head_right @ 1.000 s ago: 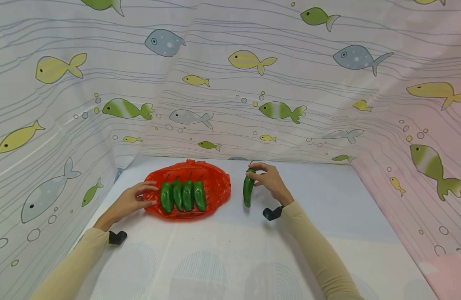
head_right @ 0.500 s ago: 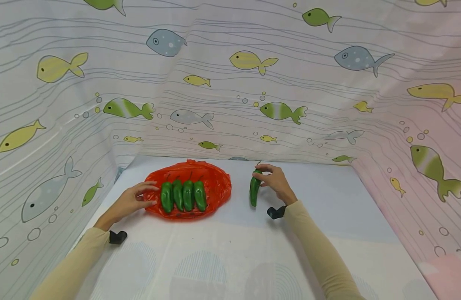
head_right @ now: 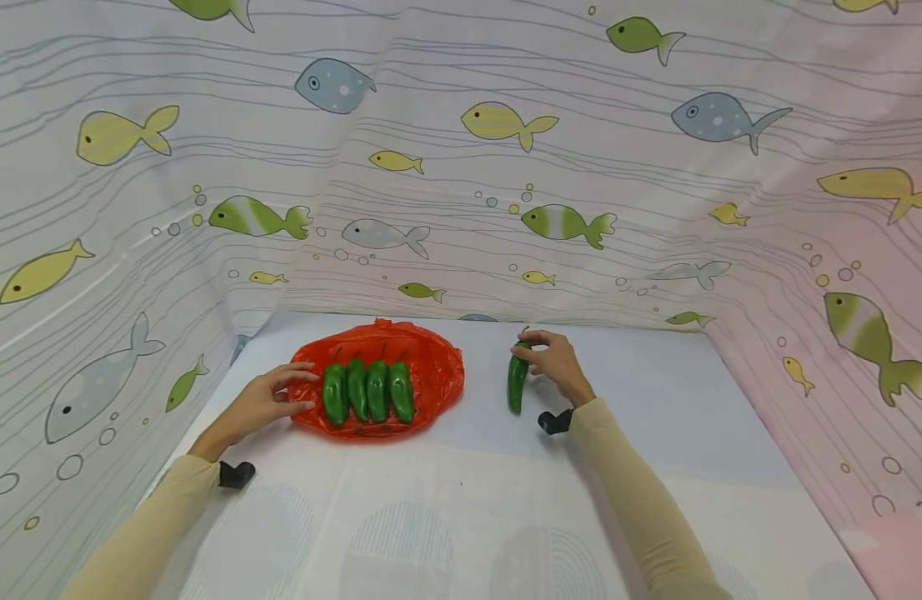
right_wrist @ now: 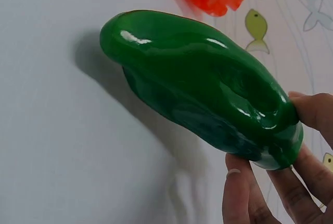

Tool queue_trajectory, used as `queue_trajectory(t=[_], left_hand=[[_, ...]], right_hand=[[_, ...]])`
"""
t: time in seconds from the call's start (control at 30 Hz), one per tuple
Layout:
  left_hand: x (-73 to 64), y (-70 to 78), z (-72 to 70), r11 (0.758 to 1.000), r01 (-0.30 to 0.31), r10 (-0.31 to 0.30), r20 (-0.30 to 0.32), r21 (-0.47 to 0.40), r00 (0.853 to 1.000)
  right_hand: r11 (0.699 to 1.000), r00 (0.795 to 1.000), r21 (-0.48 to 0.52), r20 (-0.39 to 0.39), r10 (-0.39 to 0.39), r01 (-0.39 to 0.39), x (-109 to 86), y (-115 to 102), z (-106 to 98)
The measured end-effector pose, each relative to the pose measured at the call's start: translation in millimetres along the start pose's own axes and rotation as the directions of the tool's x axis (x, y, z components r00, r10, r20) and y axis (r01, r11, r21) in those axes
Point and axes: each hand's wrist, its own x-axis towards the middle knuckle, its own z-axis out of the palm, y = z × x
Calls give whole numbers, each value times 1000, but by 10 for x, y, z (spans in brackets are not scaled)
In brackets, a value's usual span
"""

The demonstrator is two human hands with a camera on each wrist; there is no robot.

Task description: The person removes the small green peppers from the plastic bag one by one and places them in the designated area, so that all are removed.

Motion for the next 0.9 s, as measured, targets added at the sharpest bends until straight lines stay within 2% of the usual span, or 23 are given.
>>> queue_trajectory(t=[0.53, 0.9], left_hand=[[-12, 35, 0, 1000, 22, -22, -7, 4, 1000], [-11, 36, 0, 1000, 25, -25, -3, 10, 1000]], right_hand=[[994, 998, -105, -57, 11, -16, 106, 128, 61], [972, 996, -233, -90, -7, -15, 142, 126, 148]])
